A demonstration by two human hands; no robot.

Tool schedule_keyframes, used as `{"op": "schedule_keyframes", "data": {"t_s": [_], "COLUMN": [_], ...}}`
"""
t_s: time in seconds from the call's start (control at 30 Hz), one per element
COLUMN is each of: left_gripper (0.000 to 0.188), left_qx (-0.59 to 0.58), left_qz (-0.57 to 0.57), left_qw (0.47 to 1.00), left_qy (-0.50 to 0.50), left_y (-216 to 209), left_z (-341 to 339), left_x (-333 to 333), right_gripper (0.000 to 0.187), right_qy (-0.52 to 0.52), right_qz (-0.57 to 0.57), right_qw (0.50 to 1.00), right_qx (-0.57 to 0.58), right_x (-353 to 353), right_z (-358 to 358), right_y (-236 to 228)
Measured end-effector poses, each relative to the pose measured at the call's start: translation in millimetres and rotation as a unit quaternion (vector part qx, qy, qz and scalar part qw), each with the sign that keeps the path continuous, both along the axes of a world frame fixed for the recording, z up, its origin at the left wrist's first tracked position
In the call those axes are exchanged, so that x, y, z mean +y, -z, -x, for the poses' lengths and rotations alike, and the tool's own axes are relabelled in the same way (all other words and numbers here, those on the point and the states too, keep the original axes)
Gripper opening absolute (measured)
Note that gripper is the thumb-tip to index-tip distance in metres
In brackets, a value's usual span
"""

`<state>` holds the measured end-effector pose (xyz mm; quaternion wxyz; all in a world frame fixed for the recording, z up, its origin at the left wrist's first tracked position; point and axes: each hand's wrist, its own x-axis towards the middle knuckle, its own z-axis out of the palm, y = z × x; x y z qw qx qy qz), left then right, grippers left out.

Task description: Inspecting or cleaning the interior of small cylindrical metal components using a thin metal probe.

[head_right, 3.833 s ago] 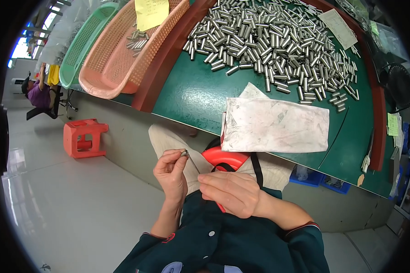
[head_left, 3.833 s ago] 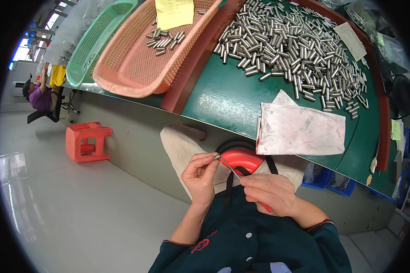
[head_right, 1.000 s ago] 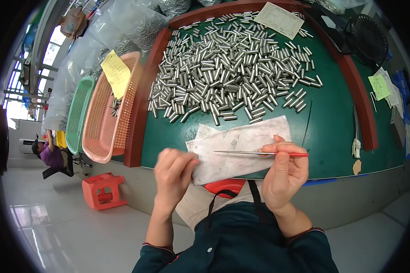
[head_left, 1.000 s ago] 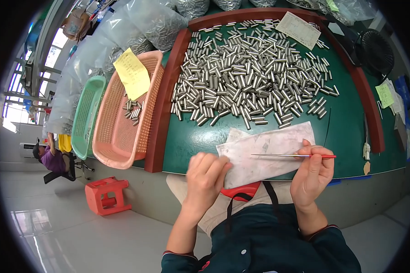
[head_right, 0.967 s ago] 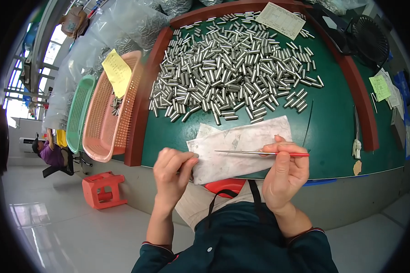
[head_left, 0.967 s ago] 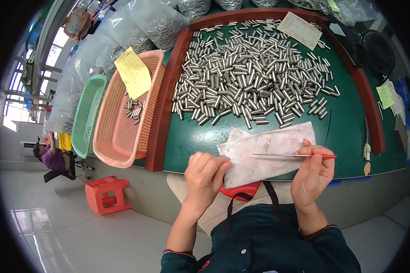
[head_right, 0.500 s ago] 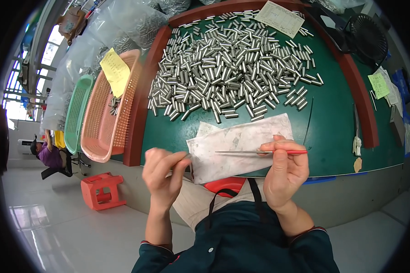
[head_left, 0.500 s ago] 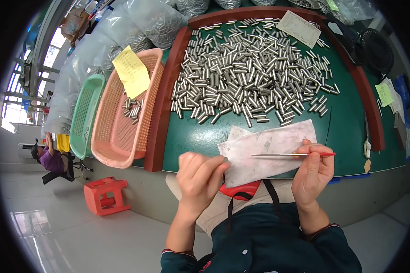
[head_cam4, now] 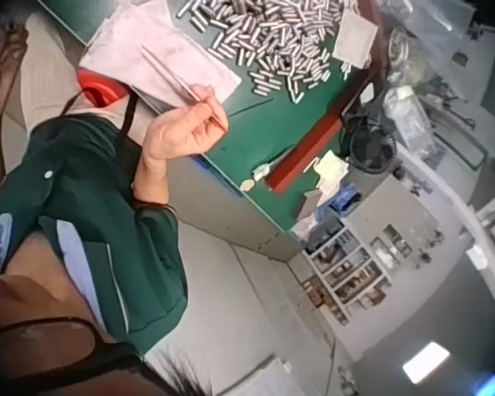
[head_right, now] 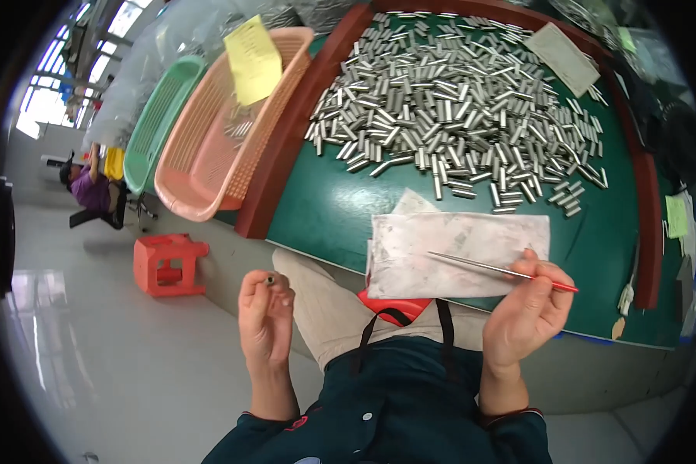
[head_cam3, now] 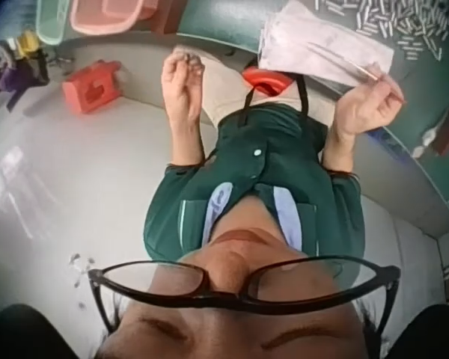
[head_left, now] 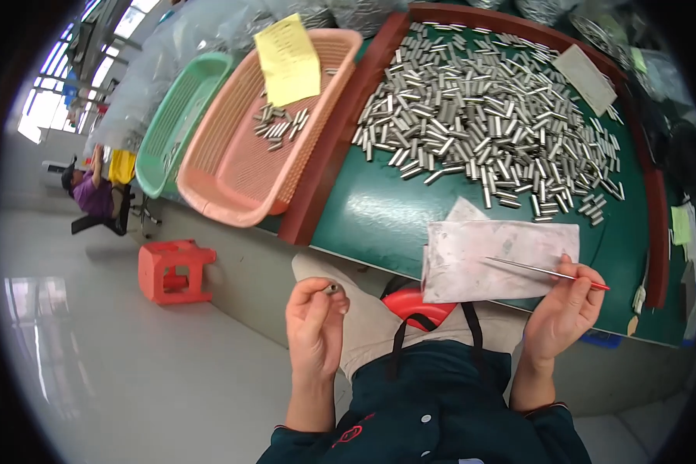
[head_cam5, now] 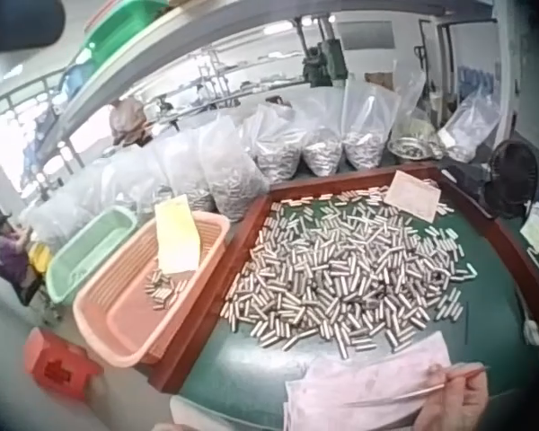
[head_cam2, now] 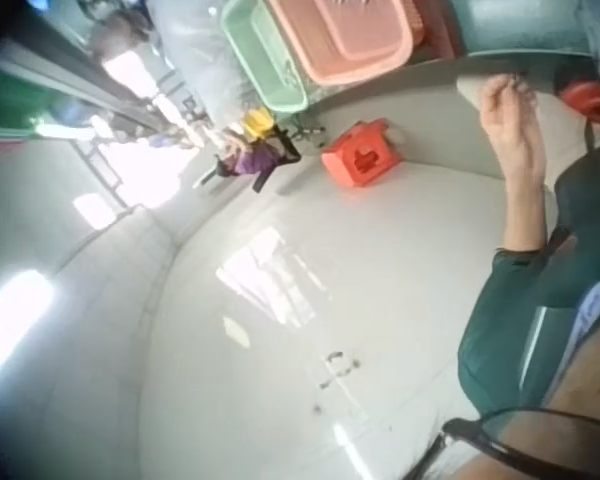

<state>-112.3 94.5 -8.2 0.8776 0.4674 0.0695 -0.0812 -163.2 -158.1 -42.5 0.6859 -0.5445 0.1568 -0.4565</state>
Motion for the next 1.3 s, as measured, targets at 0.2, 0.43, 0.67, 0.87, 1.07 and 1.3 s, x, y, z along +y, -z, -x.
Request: {"op": "schedule_keyframes", "data": {"t_s": [0.2,0.43,0.67,0.87,1.07,1.3], "left_gripper": [0.018,0.016,0.013,0.013,0.009,0.007], "left_qx": [0.149,0.132,0.128,0.188,0.217,0.219], "left_qz": [0.154,0.164,0.127,0.139,0.133,0.109], "left_qw": [0.977,0.978,0.984,0.971,0.966,0.967], "left_qy": [-0.019,-0.011,-0.013,-0.040,-0.033,-0.072], "left_y": [55.4,71.9,77.1,76.6,74.3,68.6], "left_z": [12.0,13.9,12.5,13.8,16.5,15.8], "left_x": [37.0,39.5,33.9,30.2,26.8,20.5], "right_gripper": [0.015,0.019,0.018,0.017,0.017,0.017], "right_qy": [-0.028,-0.046,-0.035,-0.033,-0.024,-0.024], "right_qz": [0.011,0.016,0.020,0.021,0.023,0.017], "right_qw": [0.999,0.999,0.999,0.999,0.999,0.999], "right_qx": [0.015,0.006,0.017,0.026,0.027,0.021], "right_x": [-0.7,-4.9,-1.3,-1.5,-0.1,-0.3], "right_z": [-2.1,0.8,0.2,-0.6,-1.7,-1.0], "right_y": [0.3,2.3,1.6,0.6,0.0,0.3]}}
